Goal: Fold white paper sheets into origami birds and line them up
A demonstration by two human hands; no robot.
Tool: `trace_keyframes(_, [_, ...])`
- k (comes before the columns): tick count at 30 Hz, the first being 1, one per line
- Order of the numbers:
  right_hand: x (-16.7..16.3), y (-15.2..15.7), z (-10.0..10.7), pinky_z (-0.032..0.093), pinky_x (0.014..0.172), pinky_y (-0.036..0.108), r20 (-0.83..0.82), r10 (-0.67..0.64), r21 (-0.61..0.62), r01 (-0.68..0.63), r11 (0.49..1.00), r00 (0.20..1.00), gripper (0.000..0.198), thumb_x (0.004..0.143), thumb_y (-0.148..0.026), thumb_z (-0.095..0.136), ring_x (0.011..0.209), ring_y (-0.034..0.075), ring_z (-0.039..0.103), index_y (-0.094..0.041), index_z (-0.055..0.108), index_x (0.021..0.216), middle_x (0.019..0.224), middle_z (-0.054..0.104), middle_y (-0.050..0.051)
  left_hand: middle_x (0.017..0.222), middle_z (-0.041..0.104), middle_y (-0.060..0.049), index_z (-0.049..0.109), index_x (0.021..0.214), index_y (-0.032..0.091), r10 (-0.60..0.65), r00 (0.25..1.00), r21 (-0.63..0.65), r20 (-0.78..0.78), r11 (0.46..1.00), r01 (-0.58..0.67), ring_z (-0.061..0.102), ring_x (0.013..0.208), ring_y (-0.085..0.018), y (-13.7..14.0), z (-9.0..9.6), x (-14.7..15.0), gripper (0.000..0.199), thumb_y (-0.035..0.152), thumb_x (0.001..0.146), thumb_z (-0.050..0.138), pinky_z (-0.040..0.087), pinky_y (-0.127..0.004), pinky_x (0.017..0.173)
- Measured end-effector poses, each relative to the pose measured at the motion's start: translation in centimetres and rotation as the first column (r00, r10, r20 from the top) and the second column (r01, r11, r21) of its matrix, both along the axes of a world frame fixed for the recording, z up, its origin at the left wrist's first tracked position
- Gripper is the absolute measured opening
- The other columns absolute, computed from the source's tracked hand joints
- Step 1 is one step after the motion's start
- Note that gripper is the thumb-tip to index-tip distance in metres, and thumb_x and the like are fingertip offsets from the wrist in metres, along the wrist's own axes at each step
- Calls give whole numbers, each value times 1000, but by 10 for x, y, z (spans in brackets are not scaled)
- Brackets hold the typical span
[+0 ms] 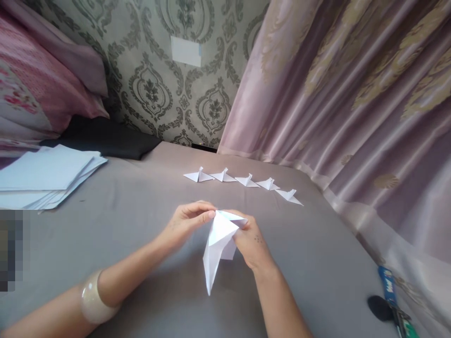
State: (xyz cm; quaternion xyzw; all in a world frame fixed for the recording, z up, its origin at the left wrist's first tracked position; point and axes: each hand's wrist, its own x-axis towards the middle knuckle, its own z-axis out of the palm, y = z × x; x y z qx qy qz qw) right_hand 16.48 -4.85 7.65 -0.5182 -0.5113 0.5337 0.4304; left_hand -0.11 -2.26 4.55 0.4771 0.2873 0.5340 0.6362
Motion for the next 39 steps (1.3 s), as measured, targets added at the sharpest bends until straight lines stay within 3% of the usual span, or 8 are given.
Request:
trace_keyframes(8, [-5, -4, 9, 38, 57, 22, 164, -95, 178, 65, 982, 982, 15, 68, -22, 71, 65, 13, 54, -19, 67, 82, 72, 63, -2, 77, 71, -3, 77, 78, 19, -41, 994, -192, 101, 980, 60, 59, 75, -13, -4, 3, 3, 14, 29, 70, 80, 45, -26, 73])
trace_keyframes(16, [-6, -14, 15, 37, 51, 20, 216, -46, 193, 3, 981, 975, 14, 71, -24, 70, 59, 10, 48, -20, 63, 82, 69, 57, -4, 77, 67, -1, 76, 71, 20, -61, 990, -134, 130, 988, 78, 56, 75, -11, -8, 10, 3, 9, 27, 69, 82, 41, -24, 71])
trace_keyframes(23, [-8, -21, 19, 44, 59, 21, 281, -63, 334, -36, 942, 958, 14, 78, -21, 64, 70, 12, 56, -23, 62, 92, 79, 62, -2, 78, 62, 0, 76, 69, 21, -50, 993, -47, 105, 997, 55, 54, 76, -11, -9, 14, -2, 7, 27, 72, 80, 39, -24, 71])
trace_keyframes(26, [-3, -22, 19, 49, 72, 24, 303, -152, 514, -27, 857, 941, 36, 77, -12, 63, 82, 14, 61, -27, 59, 110, 93, 64, -1, 77, 62, 0, 75, 69, 19, -66, 988, -54, 137, 996, 74, 53, 74, -10, -8, 17, -6, 10, 28, 73, 79, 38, -24, 71])
trace_keyframes(30, [4, -25, 23, 48, 75, 25, 403, -312, 777, -142, 613, 860, 42, 78, 3, 54, 87, 13, 61, -27, 65, 105, 96, 62, 1, 74, 61, 0, 73, 65, 18, -104, 979, -106, 173, 987, 124, 52, 72, -10, -7, 22, -9, 14, 28, 72, 79, 37, -24, 68])
trace_keyframes(33, [6, -26, 25, 49, 72, 27, 436, -387, 848, -226, 479, 813, 43, 78, 8, 52, 84, 13, 61, -25, 67, 102, 93, 65, 2, 73, 59, 1, 71, 63, 17, -119, 969, -149, 218, 977, 154, 52, 71, -10, -8, 24, -7, 16, 27, 73, 78, 37, -24, 67])
trace_keyframes(36, [6, -24, 24, 51, 71, 30, 410, -408, 879, -235, 414, 815, 44, 76, 10, 55, 82, 15, 63, -22, 67, 105, 92, 68, 3, 72, 57, 1, 70, 63, 16, -126, 954, -193, 271, 964, 182, 52, 69, -10, -10, 24, -6, 16, 27, 73, 78, 38, -23, 65])
trace_keyframes(39, [6, -23, 25, 53, 75, 31, 420, -412, 879, -249, 407, 809, 47, 75, 11, 56, 86, 16, 64, -21, 66, 107, 97, 68, 4, 73, 57, 1, 69, 64, 15, -116, 947, -235, 301, 953, 192, 53, 69, -11, -11, 24, -5, 17, 27, 72, 79, 39, -23, 66])
